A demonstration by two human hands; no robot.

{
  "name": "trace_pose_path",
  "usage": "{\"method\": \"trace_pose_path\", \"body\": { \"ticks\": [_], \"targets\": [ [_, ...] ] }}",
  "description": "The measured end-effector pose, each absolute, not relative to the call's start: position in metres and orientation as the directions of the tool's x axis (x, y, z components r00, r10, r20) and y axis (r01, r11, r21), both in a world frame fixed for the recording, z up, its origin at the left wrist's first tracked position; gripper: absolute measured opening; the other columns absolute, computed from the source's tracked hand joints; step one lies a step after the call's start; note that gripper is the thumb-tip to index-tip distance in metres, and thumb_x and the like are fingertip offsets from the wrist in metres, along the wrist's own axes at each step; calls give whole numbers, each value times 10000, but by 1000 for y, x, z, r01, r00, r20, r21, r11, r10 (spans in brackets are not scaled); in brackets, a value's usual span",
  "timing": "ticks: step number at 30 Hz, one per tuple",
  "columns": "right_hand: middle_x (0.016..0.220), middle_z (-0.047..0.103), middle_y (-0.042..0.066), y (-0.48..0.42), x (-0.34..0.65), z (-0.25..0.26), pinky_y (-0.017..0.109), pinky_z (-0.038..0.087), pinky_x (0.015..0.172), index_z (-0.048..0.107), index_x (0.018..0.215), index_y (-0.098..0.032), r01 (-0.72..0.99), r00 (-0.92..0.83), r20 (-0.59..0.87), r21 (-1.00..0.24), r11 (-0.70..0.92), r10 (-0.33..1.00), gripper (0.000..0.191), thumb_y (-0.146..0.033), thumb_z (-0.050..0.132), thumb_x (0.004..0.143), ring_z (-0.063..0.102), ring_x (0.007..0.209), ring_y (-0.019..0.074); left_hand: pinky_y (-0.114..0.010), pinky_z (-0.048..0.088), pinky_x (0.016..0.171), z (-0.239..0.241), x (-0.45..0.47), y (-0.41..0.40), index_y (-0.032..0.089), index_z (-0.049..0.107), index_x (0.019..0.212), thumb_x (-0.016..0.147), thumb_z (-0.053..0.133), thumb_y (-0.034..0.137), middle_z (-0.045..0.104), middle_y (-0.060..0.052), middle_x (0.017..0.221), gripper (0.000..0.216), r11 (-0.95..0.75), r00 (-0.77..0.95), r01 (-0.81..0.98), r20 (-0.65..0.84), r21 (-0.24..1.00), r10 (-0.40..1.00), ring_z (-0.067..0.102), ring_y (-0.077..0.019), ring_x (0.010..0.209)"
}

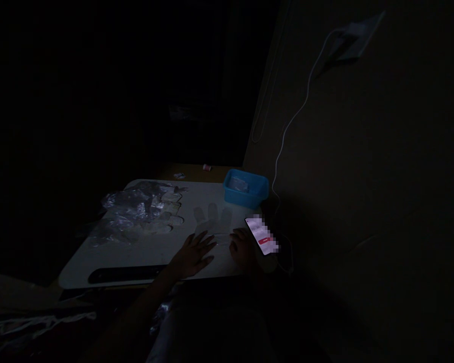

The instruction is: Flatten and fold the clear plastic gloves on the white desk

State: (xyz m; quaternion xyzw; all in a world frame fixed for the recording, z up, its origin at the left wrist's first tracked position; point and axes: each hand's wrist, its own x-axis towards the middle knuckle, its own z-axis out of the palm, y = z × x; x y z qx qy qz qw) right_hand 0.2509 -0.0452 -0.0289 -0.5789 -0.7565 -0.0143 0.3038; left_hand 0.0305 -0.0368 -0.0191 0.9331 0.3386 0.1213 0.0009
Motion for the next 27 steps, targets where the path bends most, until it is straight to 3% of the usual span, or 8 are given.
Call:
{"method": "trace_pose_path", "body": {
  "ticks": [27],
  "targets": [
    [1082,597,91,-46,252,-30,389,368,937,636,994,-162,878,-154,467,-339,337,871,356,-103,461,690,474,1054,230,-478,249,979,-20,30,-37,319,308,1322,855,328,487,374,-11,1372,497,-762,731,638,223,115,646,256,-261,1275]
  ]
}}
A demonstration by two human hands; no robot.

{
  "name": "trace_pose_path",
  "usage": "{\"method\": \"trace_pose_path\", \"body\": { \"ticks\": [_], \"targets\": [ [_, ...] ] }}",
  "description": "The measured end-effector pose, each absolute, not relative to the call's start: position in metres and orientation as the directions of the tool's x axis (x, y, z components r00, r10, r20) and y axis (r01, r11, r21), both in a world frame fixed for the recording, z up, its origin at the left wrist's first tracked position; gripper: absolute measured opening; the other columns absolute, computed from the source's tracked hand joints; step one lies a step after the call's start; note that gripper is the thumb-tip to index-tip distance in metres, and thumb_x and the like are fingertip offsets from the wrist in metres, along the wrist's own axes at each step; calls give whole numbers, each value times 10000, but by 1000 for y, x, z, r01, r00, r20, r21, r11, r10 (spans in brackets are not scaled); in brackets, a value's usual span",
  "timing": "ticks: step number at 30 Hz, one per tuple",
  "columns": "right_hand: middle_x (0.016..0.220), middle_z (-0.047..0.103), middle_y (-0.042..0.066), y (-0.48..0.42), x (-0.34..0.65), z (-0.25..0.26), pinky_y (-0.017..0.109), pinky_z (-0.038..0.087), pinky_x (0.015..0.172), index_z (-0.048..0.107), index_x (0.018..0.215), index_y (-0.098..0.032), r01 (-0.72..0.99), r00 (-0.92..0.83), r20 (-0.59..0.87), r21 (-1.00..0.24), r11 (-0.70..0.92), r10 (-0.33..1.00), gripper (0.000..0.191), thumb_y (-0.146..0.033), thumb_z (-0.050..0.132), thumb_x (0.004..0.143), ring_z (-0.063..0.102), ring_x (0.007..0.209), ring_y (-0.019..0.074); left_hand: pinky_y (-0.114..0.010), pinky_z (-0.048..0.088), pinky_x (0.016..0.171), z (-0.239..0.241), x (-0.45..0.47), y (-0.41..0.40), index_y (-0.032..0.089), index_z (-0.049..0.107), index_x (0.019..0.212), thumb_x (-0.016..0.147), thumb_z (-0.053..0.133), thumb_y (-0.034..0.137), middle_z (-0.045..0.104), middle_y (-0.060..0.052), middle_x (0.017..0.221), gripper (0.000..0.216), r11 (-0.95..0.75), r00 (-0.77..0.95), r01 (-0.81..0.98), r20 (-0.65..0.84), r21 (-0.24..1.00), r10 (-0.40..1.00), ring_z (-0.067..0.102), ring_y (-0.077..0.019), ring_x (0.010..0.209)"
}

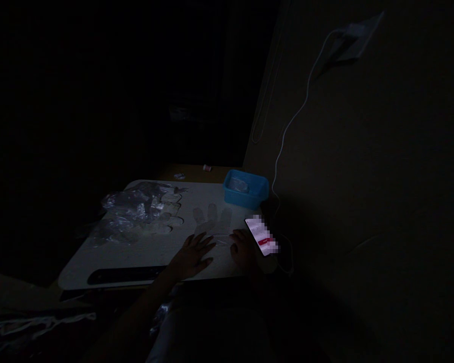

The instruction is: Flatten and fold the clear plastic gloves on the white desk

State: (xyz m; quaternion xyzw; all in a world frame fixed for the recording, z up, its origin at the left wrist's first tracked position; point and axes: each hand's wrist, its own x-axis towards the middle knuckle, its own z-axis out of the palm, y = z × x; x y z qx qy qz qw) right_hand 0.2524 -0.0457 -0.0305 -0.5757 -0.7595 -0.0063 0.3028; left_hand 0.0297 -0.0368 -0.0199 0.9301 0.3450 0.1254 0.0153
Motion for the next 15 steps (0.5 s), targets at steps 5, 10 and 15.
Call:
{"method": "trace_pose_path", "body": {
  "ticks": [5,10,15],
  "targets": [
    [1212,519,84,-49,251,-23,426,323,972,593,1077,-201,881,-218,467,-283,379,857,329,-181,476,770,406,1149,233,-475,246,983,-21,29,-36,319,307,1322,851,339,487,368,-12,1376,501,-764,729,635,239,117,642,252,-257,1277],
    [1211,526,74,-47,252,-28,431,314,983,649,976,-214,888,-218,486,-262,378,847,278,-162,522,735,388,1176,243,-477,258,975,-21,30,-36,312,312,1321,850,338,489,385,-16,1365,504,-758,725,642,231,115,649,257,-262,1273],
    [1169,562,76,-45,254,-34,422,339,970,667,944,-200,882,-187,496,-295,367,848,293,-115,507,713,414,1158,236,-467,254,981,-22,30,-36,313,314,1320,850,340,485,387,-24,1363,501,-759,723,639,243,121,647,266,-256,1270]
  ]
}}
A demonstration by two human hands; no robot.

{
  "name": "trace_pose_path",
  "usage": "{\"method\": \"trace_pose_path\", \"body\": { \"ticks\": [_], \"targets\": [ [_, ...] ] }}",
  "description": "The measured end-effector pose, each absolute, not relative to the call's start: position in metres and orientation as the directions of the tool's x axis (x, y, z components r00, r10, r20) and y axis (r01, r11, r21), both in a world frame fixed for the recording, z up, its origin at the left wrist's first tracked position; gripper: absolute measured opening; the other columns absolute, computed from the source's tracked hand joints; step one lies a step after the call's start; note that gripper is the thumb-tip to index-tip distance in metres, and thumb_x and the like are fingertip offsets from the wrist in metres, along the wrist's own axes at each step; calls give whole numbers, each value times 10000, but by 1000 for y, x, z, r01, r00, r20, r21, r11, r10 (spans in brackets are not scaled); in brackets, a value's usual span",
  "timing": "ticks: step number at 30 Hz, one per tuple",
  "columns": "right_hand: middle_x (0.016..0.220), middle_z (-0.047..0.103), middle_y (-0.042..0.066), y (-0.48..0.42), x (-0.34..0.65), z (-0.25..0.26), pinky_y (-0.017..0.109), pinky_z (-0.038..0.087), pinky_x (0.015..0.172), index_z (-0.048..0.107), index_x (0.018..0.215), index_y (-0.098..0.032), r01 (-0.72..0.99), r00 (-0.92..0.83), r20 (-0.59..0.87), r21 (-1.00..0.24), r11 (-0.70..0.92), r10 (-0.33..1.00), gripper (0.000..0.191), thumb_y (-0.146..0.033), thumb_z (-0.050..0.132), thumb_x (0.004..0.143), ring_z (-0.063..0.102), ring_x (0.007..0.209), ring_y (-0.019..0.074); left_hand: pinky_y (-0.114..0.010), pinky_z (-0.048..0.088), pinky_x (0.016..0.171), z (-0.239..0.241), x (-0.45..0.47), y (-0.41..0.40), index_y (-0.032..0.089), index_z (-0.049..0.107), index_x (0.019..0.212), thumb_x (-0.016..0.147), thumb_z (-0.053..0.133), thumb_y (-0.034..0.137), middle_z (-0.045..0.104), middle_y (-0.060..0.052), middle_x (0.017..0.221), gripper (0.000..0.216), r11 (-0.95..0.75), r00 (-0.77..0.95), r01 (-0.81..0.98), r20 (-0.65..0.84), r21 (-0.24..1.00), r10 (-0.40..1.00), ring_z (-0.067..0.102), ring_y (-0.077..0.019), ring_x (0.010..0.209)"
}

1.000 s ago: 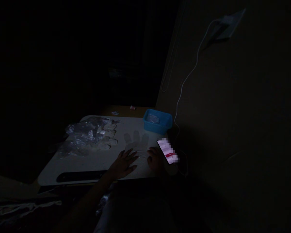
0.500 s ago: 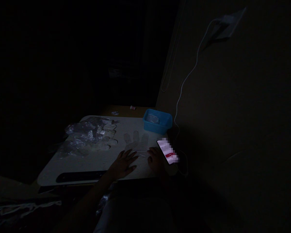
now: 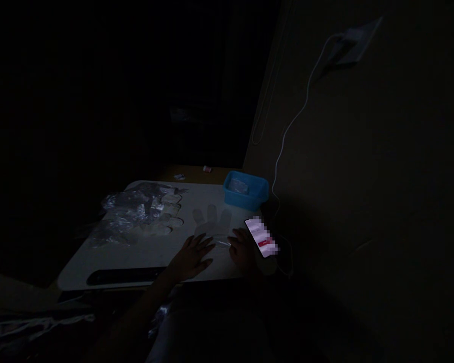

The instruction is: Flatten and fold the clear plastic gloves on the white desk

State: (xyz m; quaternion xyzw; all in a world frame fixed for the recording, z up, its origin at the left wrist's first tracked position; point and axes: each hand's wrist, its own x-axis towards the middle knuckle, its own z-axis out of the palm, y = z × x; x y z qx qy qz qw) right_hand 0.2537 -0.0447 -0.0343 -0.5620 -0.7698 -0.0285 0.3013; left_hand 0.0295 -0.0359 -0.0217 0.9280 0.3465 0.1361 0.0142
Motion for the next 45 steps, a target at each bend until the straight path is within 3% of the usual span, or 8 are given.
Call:
{"method": "trace_pose_path", "body": {
  "ticks": [7,16,45],
  "targets": [
    [1161,567,69,-46,254,-32,436,343,964,657,968,-218,876,-212,497,-286,389,842,266,-174,508,752,423,1147,238,-472,255,978,-21,30,-37,313,320,1318,853,334,481,381,-20,1368,494,-753,717,647,242,121,654,272,-261,1267],
    [1123,595,69,-46,255,-32,432,358,957,676,920,-203,886,-191,482,-290,362,855,293,-114,512,695,459,1112,241,-481,244,980,-21,30,-36,306,311,1322,854,324,489,371,-16,1374,503,-751,721,651,223,106,656,257,-263,1273],
    [1133,586,73,-46,253,-32,412,356,959,667,940,-189,875,-195,496,-302,379,846,308,-121,478,706,452,1105,233,-467,244,980,-23,30,-36,300,310,1321,857,324,481,363,-10,1379,498,-750,719,656,233,85,655,262,-258,1271]
  ]
}}
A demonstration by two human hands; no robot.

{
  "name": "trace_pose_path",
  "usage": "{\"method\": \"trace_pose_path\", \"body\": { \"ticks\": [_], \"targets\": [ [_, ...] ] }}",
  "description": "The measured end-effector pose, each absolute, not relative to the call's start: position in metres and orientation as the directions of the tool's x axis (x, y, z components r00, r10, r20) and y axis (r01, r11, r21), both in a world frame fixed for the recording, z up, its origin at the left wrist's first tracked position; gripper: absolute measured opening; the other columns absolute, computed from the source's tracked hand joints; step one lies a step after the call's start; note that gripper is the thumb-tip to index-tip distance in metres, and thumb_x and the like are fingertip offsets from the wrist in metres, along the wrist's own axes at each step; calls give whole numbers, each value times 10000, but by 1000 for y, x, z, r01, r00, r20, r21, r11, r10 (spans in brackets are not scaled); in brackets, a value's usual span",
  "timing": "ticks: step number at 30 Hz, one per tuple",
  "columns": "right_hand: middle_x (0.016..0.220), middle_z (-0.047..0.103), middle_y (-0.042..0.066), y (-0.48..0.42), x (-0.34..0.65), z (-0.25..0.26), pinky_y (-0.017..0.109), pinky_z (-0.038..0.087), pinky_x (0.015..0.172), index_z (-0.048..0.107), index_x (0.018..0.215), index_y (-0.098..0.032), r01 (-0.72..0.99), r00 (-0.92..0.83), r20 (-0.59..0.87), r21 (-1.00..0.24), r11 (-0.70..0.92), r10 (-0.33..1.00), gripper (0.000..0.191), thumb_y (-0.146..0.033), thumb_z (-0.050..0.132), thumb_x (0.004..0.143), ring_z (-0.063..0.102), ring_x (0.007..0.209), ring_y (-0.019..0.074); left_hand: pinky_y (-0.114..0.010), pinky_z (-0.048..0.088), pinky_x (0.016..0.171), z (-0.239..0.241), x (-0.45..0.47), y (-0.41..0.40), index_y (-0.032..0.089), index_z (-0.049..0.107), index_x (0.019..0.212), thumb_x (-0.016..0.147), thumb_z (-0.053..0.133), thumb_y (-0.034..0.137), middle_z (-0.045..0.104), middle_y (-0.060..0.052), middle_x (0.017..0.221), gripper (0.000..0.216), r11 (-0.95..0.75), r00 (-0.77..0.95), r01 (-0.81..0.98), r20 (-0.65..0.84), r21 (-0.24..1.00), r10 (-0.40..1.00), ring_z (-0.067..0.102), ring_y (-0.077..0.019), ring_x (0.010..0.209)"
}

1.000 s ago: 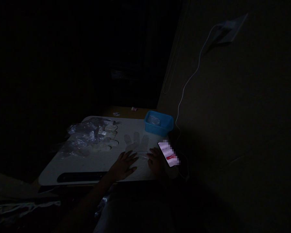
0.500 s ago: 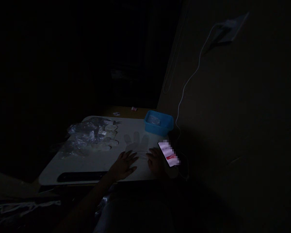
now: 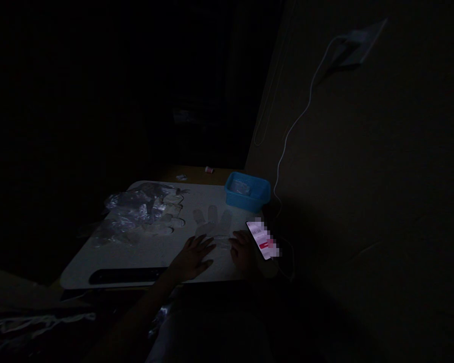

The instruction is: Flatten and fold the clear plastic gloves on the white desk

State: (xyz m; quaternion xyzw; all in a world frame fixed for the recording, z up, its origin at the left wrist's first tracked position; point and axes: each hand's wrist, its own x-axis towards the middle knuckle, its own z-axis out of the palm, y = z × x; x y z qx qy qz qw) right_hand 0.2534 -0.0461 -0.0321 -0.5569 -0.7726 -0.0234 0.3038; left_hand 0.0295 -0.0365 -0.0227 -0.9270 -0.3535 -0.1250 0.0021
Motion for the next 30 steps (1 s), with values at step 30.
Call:
{"method": "trace_pose_path", "body": {
  "ticks": [30],
  "targets": [
    [1153,567,63,-47,254,-28,420,326,972,675,941,-225,869,-212,446,-322,377,870,313,-116,506,701,421,1126,234,-470,258,980,-23,29,-36,293,332,1315,847,355,472,376,-24,1370,501,-750,715,652,241,112,657,257,-264,1269]
  ]
}}
